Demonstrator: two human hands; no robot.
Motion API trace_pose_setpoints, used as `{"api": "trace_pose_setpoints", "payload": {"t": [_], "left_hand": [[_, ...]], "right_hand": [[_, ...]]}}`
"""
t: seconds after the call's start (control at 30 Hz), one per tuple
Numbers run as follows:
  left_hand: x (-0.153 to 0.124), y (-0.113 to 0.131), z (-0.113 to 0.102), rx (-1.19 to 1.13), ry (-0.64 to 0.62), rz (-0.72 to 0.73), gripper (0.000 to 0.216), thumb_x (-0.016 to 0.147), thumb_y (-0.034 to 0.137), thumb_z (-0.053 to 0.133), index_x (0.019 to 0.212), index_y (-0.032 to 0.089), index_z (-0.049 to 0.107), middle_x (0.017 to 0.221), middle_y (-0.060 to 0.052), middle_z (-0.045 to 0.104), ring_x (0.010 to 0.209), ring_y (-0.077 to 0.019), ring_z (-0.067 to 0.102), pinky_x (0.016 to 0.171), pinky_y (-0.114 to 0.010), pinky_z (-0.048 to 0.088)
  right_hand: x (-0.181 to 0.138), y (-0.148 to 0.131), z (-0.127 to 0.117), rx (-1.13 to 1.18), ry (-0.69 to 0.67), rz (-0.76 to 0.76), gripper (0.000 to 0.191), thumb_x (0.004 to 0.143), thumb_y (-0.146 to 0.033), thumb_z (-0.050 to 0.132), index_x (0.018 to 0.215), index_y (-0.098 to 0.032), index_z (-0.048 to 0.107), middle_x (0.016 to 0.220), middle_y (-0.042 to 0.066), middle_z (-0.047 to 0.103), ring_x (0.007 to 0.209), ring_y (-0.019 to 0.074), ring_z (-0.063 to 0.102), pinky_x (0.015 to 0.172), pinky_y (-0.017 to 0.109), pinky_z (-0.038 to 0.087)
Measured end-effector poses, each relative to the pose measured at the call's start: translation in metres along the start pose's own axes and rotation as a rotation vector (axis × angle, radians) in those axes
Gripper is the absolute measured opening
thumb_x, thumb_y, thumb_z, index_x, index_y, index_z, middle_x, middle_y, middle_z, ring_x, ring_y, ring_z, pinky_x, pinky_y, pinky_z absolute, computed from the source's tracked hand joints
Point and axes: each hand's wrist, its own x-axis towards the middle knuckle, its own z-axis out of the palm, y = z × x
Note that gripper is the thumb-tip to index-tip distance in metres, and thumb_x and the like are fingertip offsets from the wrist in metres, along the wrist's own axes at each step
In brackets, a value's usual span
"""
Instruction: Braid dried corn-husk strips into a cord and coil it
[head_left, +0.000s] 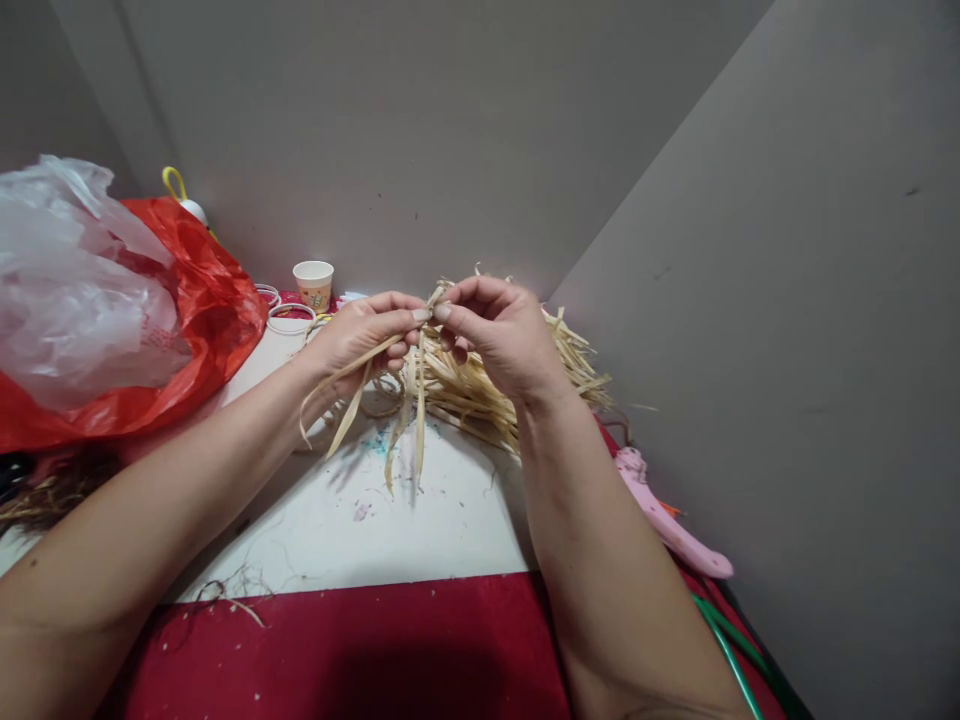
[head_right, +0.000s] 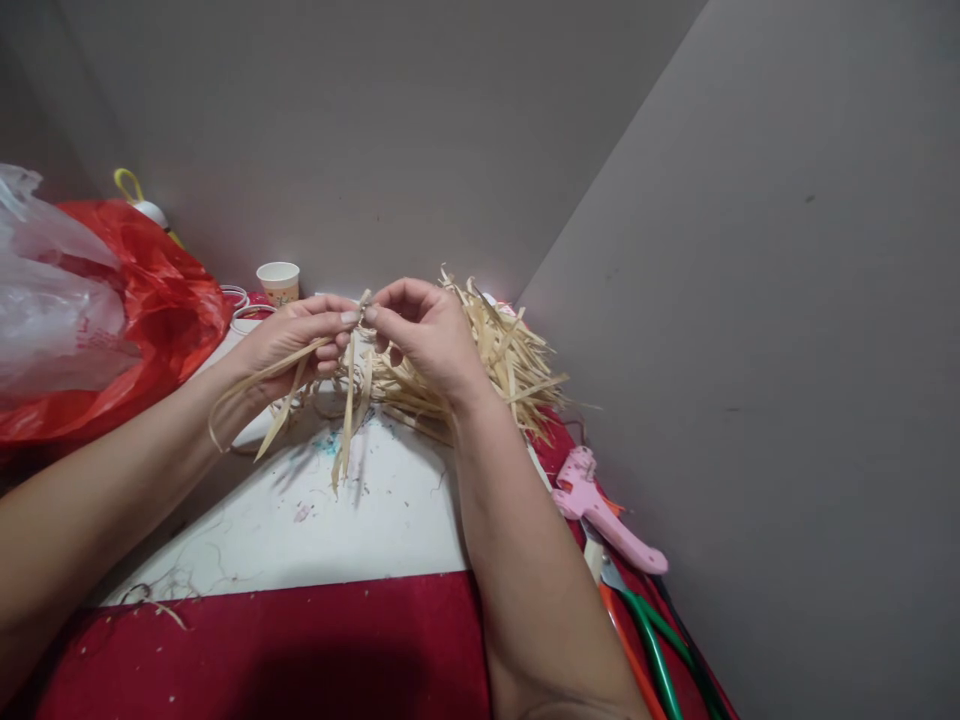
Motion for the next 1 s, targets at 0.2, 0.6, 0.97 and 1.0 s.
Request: {"api": "trace_pose_setpoints", "payload": {"t": [0.2,0.6,0.97,1.0], "left_hand": [[0.0,-0.001,0.003,-0.012,0.044,0.035,0.01,0.079,0.009,0.07,0.08,0.014,0.063,0.055,0.004,0.058,0.039,-0.0018,0.044,0.039,-0.012,0.035],[-0.001,0.002,0.003,0.062,0.067,0.074,0.013,0.076,0.016,0.077,0.078,0.013,0.064,0.055,0.004,0.058,0.039,-0.0015,0.044,0.041,-0.013,0.037],[-0.011,0.009,0.01,0.527,0.153,0.353,0.017,0.071,0.021,0.081,0.08,0.018,0.066,0.055,0.005,0.057,0.046,-0.0053,0.046,0.045,-0.017,0.032],[-0.011,0.008,0.01,0.575,0.161,0.391,0.015,0.072,0.02,0.079,0.078,0.018,0.067,0.055,0.004,0.056,0.048,-0.0057,0.047,0.046,-0.017,0.031]], "right_hand": [[-0.001,0.001,0.005,0.075,-0.016,0.05,0.026,0.067,-0.033,0.08,0.076,-0.021,0.059,0.063,-0.005,0.055,0.051,0.0066,0.051,0.04,0.018,0.037],[-0.001,0.001,0.009,0.097,0.007,0.065,0.022,0.068,-0.028,0.076,0.077,-0.021,0.058,0.064,-0.005,0.055,0.053,0.007,0.052,0.042,0.018,0.038],[-0.001,0.002,0.008,0.036,0.026,0.032,0.015,0.069,-0.024,0.072,0.073,-0.021,0.058,0.06,-0.005,0.054,0.052,0.0076,0.053,0.041,0.018,0.041],[-0.001,0.002,0.009,0.037,0.02,0.04,0.015,0.069,-0.023,0.072,0.073,-0.02,0.057,0.06,-0.005,0.054,0.052,0.0076,0.053,0.041,0.018,0.041]]}}
